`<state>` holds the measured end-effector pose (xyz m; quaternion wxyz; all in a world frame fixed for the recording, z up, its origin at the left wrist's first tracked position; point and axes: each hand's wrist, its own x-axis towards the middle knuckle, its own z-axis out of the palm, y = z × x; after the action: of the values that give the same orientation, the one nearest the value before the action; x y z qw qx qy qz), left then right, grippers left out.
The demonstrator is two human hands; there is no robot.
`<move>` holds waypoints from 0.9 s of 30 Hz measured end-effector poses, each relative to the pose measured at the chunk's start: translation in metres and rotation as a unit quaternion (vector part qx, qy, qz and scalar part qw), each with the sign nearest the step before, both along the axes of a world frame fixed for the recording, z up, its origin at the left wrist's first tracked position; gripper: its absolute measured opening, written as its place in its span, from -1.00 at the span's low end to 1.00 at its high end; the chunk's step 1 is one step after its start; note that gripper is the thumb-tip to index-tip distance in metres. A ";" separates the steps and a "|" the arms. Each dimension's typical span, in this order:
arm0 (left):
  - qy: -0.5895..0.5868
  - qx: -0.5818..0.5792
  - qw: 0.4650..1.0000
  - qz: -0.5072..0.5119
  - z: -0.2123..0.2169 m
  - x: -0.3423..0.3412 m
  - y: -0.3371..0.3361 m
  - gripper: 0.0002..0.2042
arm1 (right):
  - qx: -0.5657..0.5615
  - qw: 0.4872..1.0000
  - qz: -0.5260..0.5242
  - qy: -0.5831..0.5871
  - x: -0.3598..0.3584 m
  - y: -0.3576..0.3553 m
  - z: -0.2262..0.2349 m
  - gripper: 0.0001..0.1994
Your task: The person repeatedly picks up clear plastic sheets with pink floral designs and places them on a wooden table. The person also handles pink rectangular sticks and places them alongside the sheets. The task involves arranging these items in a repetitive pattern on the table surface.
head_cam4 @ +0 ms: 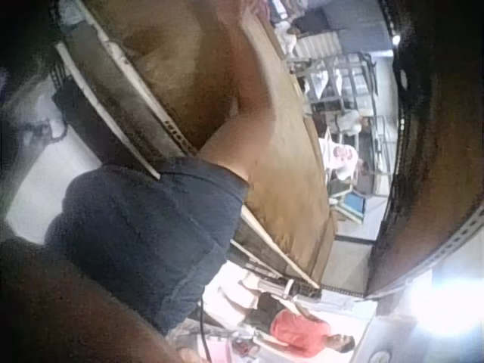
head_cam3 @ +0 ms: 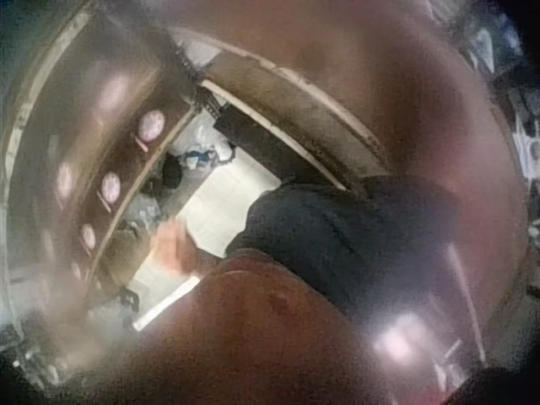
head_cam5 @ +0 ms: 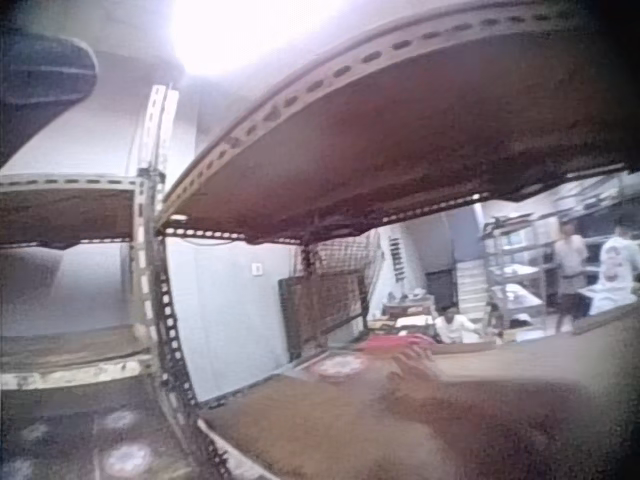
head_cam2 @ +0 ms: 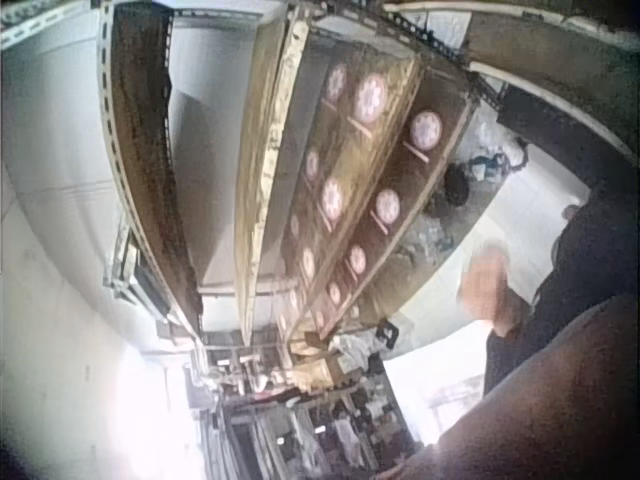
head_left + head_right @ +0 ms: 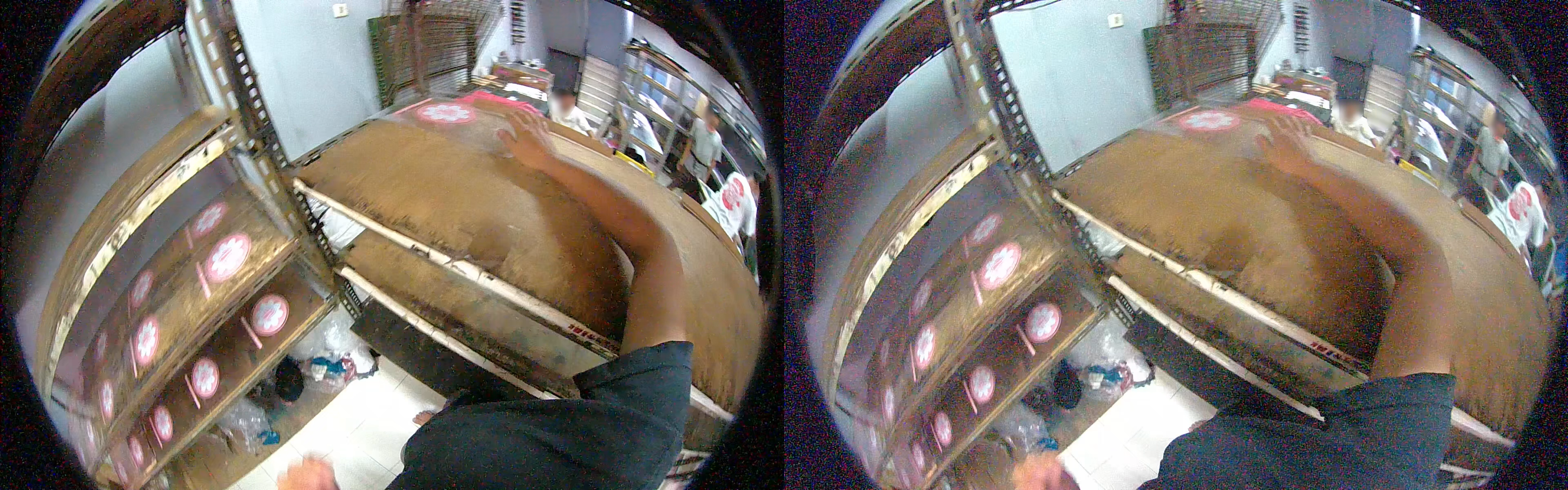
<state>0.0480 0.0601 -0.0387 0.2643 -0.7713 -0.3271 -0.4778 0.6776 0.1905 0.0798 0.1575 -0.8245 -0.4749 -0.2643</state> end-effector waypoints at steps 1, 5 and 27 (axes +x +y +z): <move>0.001 0.053 0.999 -0.005 0.020 0.001 -0.011 -0.93 | 0.001 1.000 -0.006 -0.024 0.000 -0.004 0.001 -0.41; -0.285 -0.230 0.766 -0.528 0.082 0.036 -0.048 -0.93 | -0.011 0.998 0.058 -0.029 -0.031 0.000 0.024 -0.43; -0.299 -0.309 0.732 -0.528 0.098 0.014 -0.192 -0.91 | -0.110 0.879 0.432 0.170 -0.240 -0.065 0.010 -0.49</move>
<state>0.0618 -0.1320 0.0591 -0.3952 -0.6762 -0.0590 -0.6189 0.4379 0.1257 0.0896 0.2430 -0.5815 -0.7759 0.0283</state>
